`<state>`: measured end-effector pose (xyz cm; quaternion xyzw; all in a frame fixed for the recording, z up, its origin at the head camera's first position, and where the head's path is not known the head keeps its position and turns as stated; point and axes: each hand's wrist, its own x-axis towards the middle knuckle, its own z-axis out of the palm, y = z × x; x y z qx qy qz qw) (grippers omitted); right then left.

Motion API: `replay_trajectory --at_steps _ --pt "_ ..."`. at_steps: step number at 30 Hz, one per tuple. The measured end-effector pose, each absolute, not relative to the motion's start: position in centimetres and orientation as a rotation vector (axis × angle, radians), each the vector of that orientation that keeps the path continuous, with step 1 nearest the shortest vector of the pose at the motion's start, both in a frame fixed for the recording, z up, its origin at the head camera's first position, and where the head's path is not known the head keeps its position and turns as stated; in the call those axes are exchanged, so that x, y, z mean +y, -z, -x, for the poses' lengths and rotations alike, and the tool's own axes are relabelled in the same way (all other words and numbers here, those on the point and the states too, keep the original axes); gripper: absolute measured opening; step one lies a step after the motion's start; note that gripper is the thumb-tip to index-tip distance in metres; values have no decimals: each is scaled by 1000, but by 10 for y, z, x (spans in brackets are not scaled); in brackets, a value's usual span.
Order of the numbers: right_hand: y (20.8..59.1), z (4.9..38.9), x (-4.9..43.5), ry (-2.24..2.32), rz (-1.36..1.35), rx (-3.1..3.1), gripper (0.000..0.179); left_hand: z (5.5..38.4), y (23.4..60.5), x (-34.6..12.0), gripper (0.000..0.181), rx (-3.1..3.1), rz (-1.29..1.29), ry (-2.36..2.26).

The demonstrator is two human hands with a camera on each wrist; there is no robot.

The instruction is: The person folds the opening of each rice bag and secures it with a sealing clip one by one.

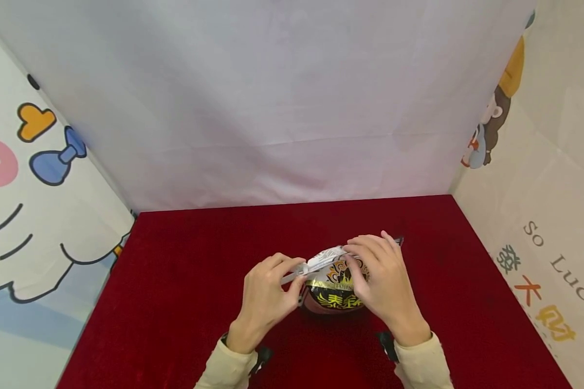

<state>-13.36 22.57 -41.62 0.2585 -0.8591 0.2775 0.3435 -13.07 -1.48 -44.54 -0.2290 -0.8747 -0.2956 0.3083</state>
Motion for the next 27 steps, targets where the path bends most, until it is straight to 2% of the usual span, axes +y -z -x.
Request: replay_trajectory --at_steps 16,20,25,27 --pt "432 128 244 -842 -351 -2103 25 129 448 -18 28 -2374 613 873" --pt "439 124 246 -904 -242 -2101 43 128 447 -18 28 -2397 617 875" --pt "447 118 244 -1044 -124 -2136 77 128 447 -18 28 -2422 620 868" --pt "450 116 242 -1139 -77 -2156 84 129 447 -17 27 -2424 621 869"
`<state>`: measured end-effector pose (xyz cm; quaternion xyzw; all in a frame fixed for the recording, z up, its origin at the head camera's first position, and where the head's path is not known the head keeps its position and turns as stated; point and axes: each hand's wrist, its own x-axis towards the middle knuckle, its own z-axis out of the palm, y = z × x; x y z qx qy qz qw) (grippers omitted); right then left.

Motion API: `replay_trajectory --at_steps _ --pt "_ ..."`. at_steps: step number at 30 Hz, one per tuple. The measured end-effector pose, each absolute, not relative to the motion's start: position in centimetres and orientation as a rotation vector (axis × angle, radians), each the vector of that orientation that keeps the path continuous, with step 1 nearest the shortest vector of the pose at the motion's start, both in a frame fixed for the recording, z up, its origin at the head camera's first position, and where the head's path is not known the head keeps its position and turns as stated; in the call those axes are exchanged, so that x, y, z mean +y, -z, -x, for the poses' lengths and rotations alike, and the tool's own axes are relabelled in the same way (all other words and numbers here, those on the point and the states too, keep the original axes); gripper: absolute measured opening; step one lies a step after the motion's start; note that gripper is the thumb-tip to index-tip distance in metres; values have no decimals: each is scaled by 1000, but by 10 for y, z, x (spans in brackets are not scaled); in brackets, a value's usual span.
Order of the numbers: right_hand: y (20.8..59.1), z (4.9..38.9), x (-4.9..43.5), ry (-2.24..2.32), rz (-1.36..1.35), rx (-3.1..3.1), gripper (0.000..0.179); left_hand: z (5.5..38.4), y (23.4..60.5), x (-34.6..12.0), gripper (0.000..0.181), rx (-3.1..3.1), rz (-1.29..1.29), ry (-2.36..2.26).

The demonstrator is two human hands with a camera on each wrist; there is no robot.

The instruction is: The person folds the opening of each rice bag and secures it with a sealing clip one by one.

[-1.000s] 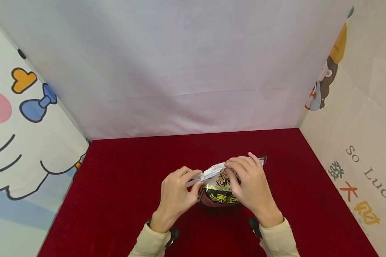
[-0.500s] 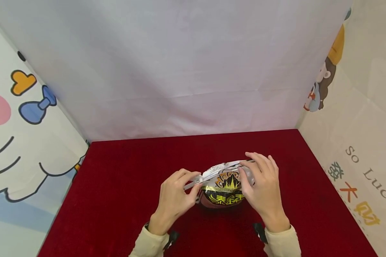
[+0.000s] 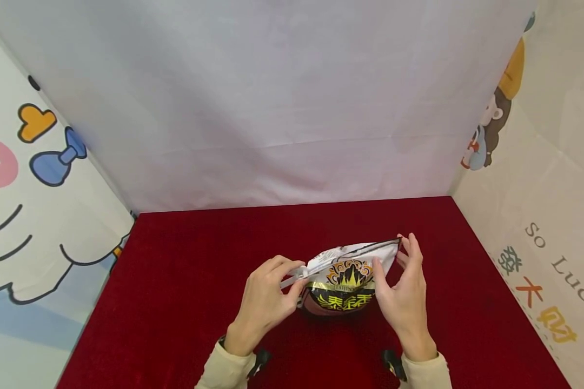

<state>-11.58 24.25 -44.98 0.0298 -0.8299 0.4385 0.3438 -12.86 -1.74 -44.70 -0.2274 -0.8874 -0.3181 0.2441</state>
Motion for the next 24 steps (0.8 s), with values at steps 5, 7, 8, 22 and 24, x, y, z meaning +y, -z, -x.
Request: replay_trajectory --at_steps 5,7,8,22,24 --pt "453 111 241 -1350 49 -2208 77 131 450 -15 27 -2392 626 895" --pt "453 111 242 -1378 76 -2224 73 131 452 -15 27 -2368 622 909" --pt "453 111 242 -1382 85 -2230 72 132 454 -14 27 -2355 619 914" --pt "454 112 243 -1371 81 -2245 70 135 458 -5 24 -2185 622 993" --pt "454 111 243 -1370 83 -2247 70 135 458 -4 24 -2184 619 993"
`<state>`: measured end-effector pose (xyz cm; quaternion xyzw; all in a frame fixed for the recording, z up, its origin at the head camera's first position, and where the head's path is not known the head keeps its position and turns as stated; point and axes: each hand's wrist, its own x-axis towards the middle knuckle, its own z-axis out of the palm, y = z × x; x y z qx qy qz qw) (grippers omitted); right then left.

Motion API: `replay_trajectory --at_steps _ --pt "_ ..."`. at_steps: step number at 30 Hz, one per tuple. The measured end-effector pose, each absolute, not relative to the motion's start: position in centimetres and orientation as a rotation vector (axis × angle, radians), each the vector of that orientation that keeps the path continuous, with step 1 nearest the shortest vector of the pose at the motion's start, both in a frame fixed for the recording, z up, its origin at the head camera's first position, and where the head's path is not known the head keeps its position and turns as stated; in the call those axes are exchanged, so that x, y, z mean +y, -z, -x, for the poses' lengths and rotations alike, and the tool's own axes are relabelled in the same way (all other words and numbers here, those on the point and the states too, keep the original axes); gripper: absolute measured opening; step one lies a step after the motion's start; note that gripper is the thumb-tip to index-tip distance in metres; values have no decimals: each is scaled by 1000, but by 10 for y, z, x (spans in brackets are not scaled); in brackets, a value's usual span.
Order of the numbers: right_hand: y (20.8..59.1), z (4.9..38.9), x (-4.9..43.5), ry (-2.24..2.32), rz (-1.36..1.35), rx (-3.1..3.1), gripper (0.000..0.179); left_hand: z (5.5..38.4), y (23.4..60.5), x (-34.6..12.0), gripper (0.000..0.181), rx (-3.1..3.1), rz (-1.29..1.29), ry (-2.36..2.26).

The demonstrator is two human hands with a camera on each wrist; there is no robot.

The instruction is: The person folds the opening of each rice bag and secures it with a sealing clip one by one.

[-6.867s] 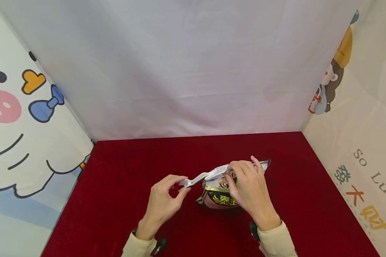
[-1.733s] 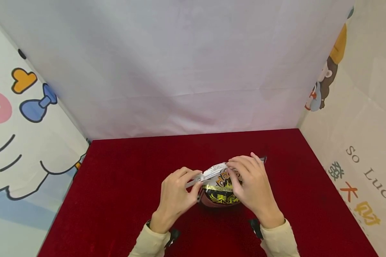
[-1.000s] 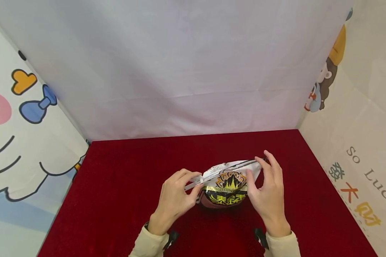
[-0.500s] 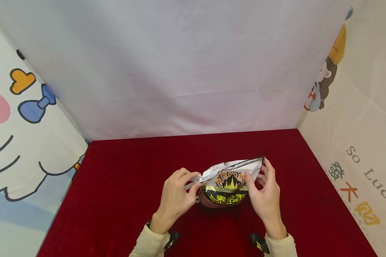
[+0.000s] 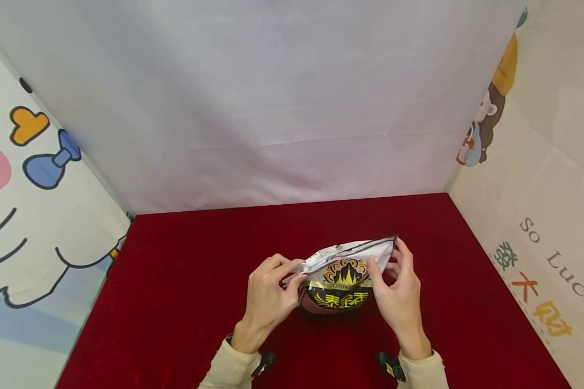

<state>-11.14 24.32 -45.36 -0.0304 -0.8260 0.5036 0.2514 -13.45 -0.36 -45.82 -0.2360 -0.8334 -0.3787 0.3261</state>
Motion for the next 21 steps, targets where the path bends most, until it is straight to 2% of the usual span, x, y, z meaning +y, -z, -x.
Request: replay_trajectory --at_steps 21 --pt "452 111 242 -1382 86 -2237 69 131 462 2 26 -2156 580 1044"
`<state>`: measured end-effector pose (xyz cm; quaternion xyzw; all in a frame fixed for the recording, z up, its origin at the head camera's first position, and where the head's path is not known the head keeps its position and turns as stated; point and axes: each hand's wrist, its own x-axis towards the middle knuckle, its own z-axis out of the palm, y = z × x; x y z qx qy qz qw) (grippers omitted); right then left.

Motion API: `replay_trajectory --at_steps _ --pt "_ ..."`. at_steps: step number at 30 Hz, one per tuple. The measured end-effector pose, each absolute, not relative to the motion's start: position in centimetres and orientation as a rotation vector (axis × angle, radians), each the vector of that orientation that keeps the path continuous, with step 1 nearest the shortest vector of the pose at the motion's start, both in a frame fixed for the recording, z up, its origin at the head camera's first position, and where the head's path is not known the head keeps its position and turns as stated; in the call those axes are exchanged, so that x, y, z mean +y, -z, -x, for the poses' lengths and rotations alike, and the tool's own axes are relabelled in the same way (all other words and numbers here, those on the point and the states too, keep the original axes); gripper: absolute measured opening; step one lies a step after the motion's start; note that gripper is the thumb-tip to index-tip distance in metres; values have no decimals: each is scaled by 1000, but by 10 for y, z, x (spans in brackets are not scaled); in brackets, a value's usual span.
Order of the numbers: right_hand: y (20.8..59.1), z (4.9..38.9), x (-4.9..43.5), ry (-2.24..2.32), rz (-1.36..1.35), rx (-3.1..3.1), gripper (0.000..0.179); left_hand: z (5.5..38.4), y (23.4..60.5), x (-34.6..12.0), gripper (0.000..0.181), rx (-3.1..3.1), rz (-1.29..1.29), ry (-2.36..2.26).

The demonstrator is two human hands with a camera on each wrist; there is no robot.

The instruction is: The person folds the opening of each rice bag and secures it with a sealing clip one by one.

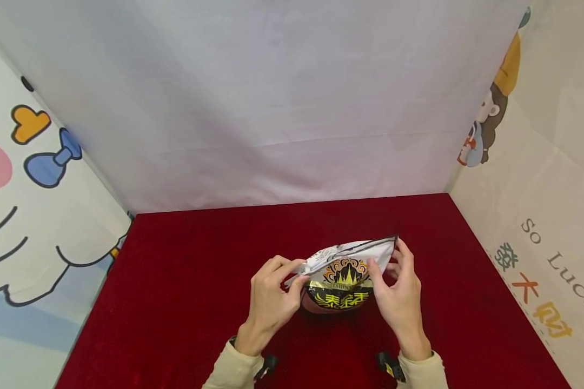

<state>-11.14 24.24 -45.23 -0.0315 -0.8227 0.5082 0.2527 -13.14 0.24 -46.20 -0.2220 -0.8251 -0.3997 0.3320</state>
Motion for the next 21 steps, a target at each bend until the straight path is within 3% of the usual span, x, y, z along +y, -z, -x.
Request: replay_trajectory --at_steps 21 --pt "454 113 242 -1380 93 -2224 68 133 461 13 23 -2114 581 1090"
